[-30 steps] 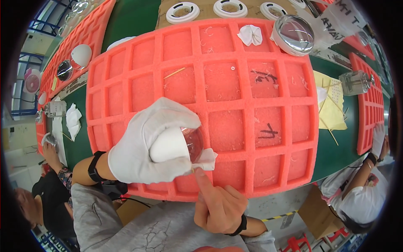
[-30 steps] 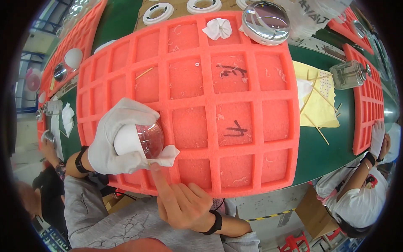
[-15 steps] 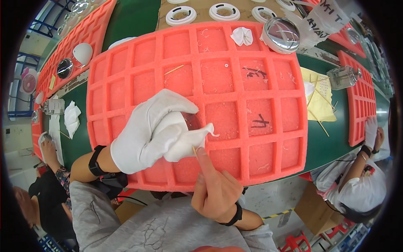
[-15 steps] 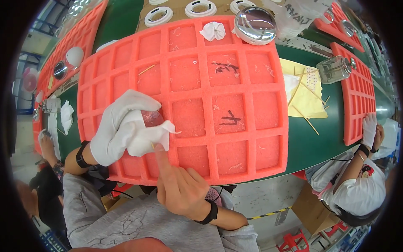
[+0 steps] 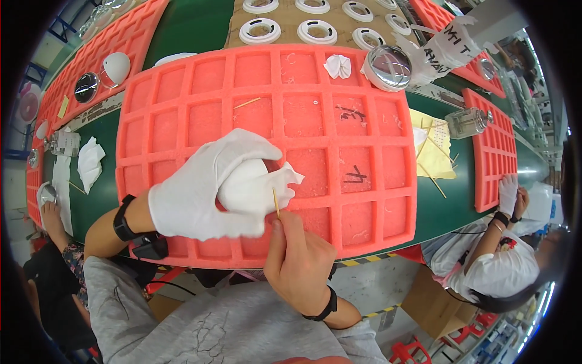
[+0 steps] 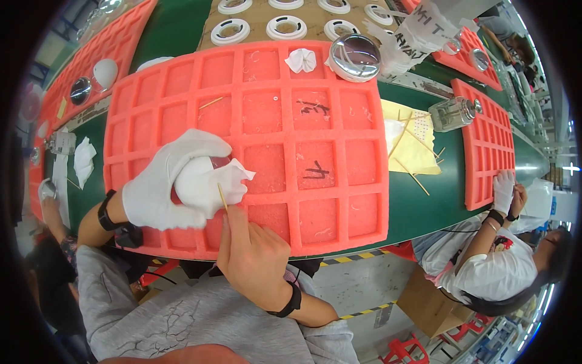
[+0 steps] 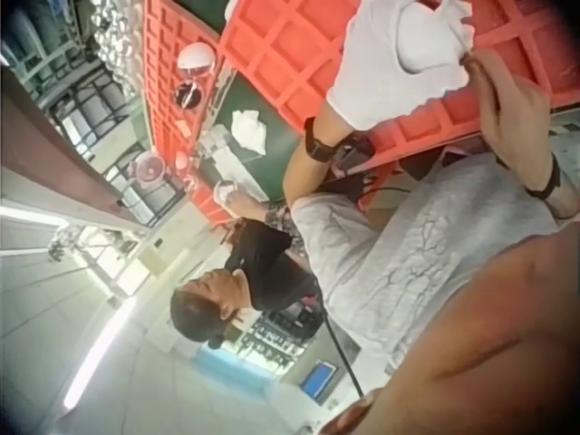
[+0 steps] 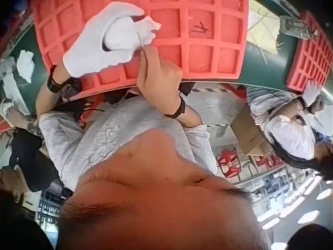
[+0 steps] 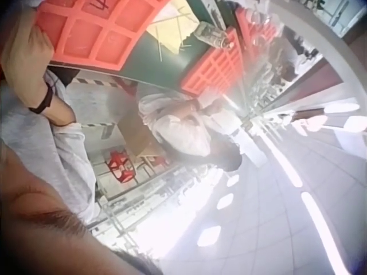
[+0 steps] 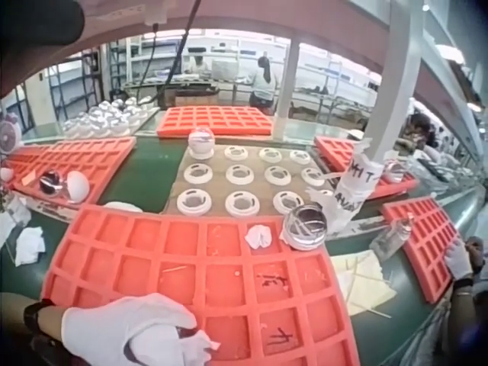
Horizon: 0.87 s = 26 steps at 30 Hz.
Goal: The person picks up a sphere from a tray, wipes it with a cloth, and uses a toothpick to scrape the edge between the white and clear sections before returning it to the tray.
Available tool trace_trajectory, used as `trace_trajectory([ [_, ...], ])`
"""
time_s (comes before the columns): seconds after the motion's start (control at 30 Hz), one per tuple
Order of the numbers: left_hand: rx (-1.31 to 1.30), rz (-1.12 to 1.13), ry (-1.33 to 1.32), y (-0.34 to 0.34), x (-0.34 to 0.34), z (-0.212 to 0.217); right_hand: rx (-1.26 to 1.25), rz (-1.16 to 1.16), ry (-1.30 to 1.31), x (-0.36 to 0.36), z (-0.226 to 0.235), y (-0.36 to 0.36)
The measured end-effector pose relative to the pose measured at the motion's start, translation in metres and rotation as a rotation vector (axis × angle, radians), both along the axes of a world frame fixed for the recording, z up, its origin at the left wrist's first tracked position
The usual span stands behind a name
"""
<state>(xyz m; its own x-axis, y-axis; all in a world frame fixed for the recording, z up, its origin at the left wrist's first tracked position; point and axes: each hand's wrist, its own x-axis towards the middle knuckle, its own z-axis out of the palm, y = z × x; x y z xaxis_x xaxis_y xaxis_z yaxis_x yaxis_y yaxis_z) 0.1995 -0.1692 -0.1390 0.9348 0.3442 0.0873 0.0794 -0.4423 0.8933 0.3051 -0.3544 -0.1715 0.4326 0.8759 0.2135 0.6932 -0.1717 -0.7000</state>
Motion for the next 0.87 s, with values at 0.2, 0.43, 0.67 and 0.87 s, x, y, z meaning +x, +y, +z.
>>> trace_trajectory([
  [0.2, 0.26, -0.225, 0.054, 0.014, 0.003, -0.004, 0.064, 0.037, -0.072, 0.008, 0.001, 0.008],
  [0.43, 0.059, 0.17, 0.217, -0.007, 0.0, -0.003, 0.073, 0.114, -0.066, 0.017, 0.005, 0.016],
  [0.67, 0.494, 0.11, -0.018, 0.007, 0.005, -0.045, 0.005, 0.163, -0.027, 0.019, -0.014, 0.023],
  [0.87, 0.627, 0.098, 0.027, 0.007, -0.001, -0.058, -0.02, 0.188, -0.138, 0.025, -0.018, 0.03],
])
